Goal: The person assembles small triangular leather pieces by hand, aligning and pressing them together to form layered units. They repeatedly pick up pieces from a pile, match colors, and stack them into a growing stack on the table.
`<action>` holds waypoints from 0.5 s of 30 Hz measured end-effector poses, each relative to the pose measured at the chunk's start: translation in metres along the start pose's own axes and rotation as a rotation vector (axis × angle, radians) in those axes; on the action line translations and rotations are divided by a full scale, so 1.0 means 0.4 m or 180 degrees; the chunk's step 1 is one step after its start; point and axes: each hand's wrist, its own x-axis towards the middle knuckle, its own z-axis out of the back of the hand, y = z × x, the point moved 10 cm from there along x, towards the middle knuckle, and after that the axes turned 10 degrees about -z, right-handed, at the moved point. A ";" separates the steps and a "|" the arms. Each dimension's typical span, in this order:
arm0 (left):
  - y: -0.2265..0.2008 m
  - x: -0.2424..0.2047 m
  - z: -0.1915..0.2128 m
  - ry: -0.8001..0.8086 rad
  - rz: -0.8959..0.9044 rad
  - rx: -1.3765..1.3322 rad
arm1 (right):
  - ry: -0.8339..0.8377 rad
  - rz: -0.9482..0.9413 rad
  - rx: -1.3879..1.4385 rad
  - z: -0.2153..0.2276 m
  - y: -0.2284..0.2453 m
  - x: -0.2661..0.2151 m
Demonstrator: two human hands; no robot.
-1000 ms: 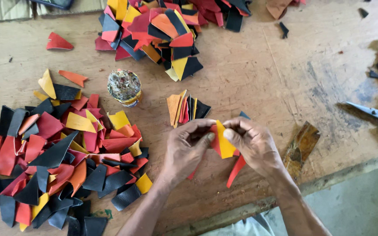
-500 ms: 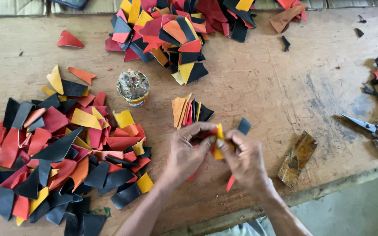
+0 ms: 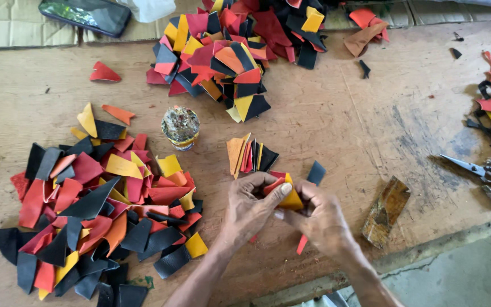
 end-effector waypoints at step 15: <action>-0.039 0.024 0.026 -0.0290 0.0560 -0.2211 | 0.0001 0.0266 0.0168 0.023 0.019 -0.025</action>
